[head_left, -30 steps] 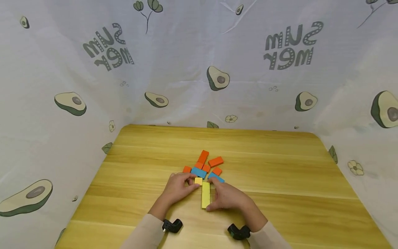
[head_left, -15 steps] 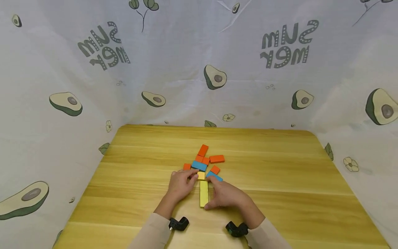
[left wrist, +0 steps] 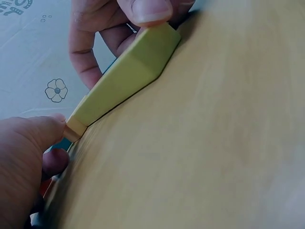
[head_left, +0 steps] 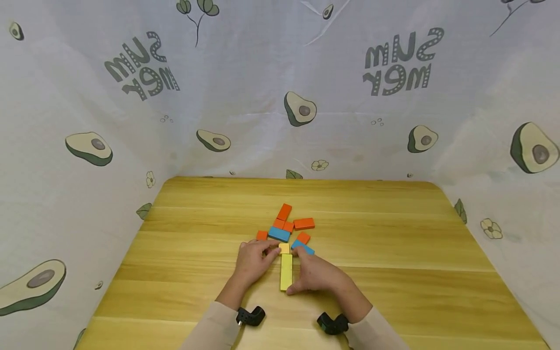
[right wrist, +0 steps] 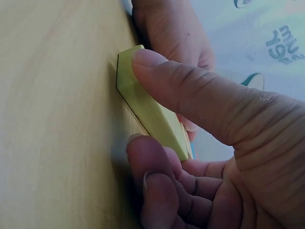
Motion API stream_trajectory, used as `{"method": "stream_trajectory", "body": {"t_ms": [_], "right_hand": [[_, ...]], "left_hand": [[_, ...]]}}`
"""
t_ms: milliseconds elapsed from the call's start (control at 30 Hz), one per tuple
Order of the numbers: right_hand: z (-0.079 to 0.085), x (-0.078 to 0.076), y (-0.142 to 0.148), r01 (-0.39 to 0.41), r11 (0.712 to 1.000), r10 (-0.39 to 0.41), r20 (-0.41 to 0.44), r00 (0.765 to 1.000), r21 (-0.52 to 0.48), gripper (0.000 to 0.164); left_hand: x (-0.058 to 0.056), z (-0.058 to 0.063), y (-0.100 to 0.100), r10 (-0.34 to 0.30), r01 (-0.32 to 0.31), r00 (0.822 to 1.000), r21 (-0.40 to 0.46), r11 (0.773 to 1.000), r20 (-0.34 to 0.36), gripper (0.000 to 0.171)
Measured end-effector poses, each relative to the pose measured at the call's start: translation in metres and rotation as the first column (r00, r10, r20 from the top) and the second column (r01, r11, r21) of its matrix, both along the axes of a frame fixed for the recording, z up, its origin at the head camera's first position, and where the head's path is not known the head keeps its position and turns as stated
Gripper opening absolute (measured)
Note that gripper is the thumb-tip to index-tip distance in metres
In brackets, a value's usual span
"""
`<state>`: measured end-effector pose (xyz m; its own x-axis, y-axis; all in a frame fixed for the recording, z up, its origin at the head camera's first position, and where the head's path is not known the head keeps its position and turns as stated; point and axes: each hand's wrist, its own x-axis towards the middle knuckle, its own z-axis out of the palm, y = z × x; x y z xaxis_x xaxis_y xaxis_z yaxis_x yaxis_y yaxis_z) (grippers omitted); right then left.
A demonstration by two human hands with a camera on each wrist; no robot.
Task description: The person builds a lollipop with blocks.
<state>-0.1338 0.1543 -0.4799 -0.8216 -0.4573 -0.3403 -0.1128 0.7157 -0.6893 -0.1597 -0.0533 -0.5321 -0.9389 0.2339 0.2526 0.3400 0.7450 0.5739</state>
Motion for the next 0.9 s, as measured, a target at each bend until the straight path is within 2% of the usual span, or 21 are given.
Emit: {"method": "stream_trajectory", "body": {"t_ms": [167,433,733,900], "right_hand": [[-0.0003,0.0014,-0.0017,-0.002,0.999,0.003,0.036,0.999,-0.044,0.091],[0.0015,-0.0004,0.0012,-0.003,1.000,0.004,0.022,1.000,-0.029,0.093],[-0.0015,-0.0013,0.0002,0.010,0.997,-0.005,0.064,0.998,-0.074,0.094],[-0.0027,-0.0016,0.0006,0.014,0.998,-0.010,0.063,0.998,-0.054,0.094]], "left_hand": [[0.0024,-0.0006,-0.0009,0.006,-0.006,1.000,-0.015,1.000,0.004,0.026],[0.0015,0.0004,0.0016,-0.009,0.009,1.000,-0.013,1.000,-0.010,0.029],[0.0012,0.0007,-0.0008,-0.006,0.005,1.000,-0.034,0.999,-0.020,0.028],[0.0009,0.0007,-0.0003,-0.006,0.006,1.000,-0.030,1.000,-0.012,0.029]]}}
